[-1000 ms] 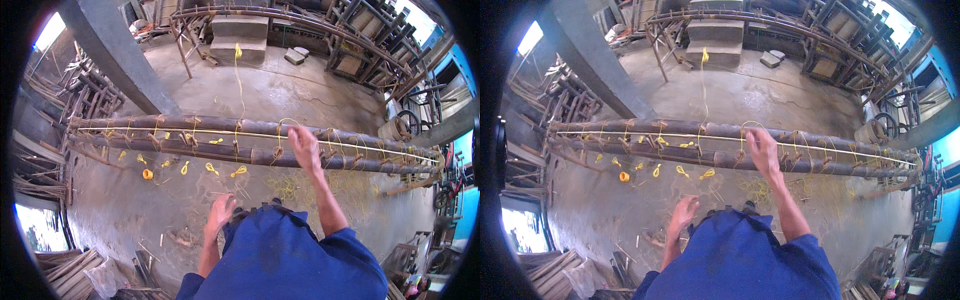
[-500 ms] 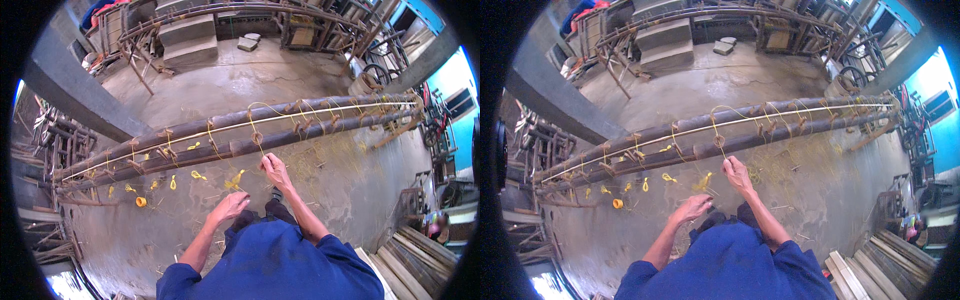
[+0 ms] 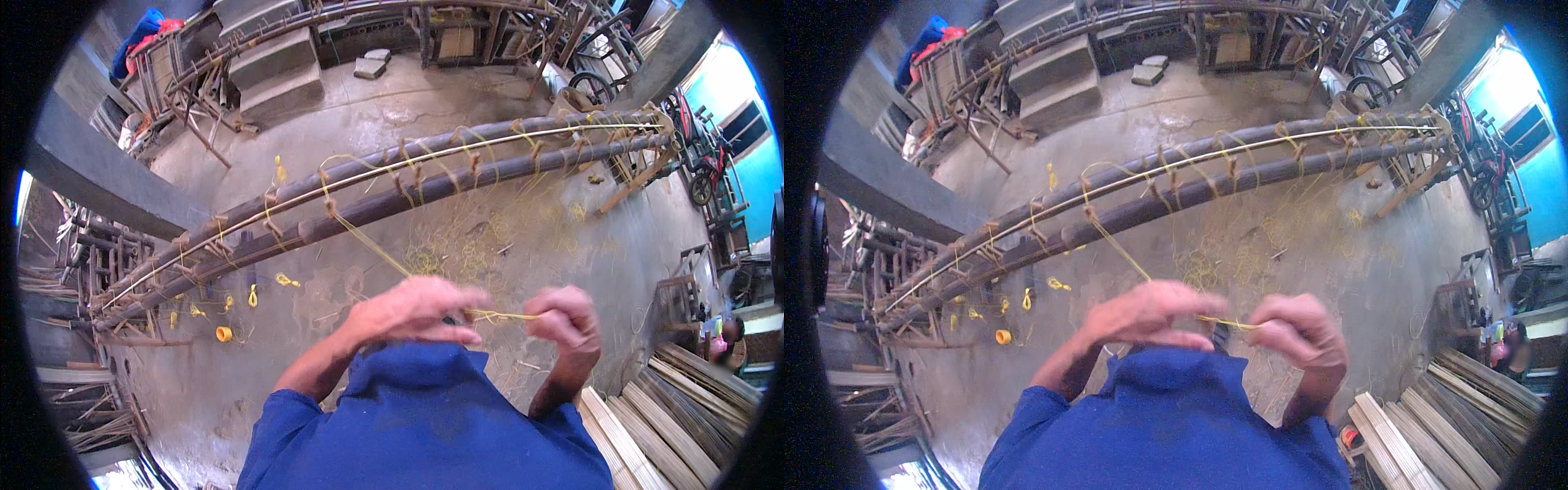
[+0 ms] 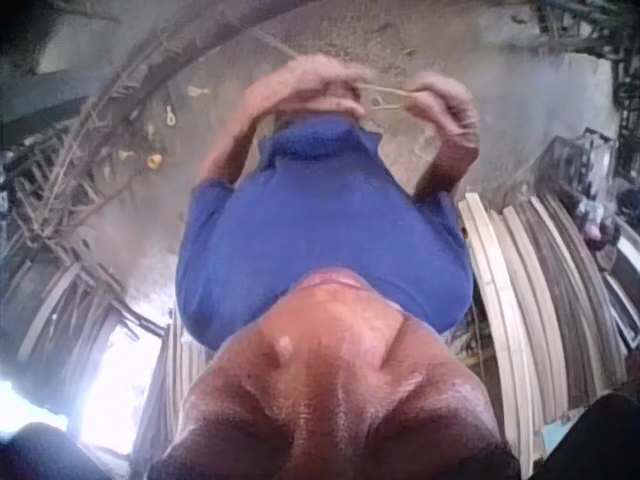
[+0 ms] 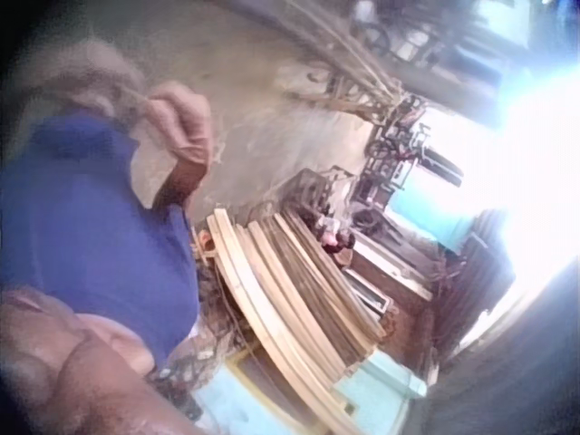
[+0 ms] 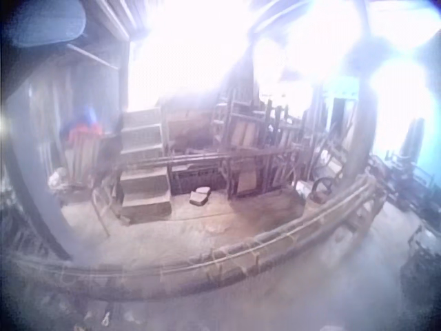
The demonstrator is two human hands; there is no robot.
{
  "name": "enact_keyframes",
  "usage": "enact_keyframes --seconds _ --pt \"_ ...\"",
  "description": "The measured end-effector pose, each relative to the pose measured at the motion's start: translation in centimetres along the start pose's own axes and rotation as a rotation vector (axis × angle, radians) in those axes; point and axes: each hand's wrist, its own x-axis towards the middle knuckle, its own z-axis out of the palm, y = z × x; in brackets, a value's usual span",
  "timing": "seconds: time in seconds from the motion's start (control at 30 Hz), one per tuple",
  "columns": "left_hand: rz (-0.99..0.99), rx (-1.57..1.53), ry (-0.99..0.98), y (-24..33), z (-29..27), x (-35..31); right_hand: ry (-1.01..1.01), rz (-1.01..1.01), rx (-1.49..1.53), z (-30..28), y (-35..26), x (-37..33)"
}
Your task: The person ties yellow cord around a horizontal wooden pole structure, securing it with knots. The person repeatedly loops and tightens the cord at intervals along the pole.
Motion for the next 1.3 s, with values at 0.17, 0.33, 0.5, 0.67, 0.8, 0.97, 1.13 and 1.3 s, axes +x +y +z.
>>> enact_keyframes --seconds 0.17,0.33,0.5,0.67,0.8,0.97,1.13,1.3 --pt "-0.077 -0.39 -0.033 0.4 0.6 3.8 0.384 -0.001 0.019 -3.5 9.5 4.0" --pt "-0.134 -0.33 0.486 0.6 -0.6 2.2 -0.172 0.073 0.114 -1.5 8.1 3.4" --pt "-0.176 -0.84 0.541 1.6 0.6 1.2 0.065 0.126 0.302 -3.6 7.9 8.7" --pt "-0.077 -0.865 0.863 0.4 -0.5 1.0 -0.281 -0.065 0.096 0.4 10.3 8.5" --pt "-0.243 -0.462 -0.024 -3.5 -0.3 -2.8 -0.142 0.166 0.232 -1.6 6.2 11.4" --pt "-0.038 -0.827 0.892 -0.7 -2.6 -1.7 -0.259 0.126 0.072 2.6 12.3 12.3" --pt "-0.307 -0.576 0.212 -5.7 -2.0 -6.3 -0.292 0.209 0.267 2.0 7.6 14.4" --pt "0.022 -0.939 0.814 -2.6 -2.2 -5.3 -0.379 0.104 0.075 4.8 12.0 16.7"
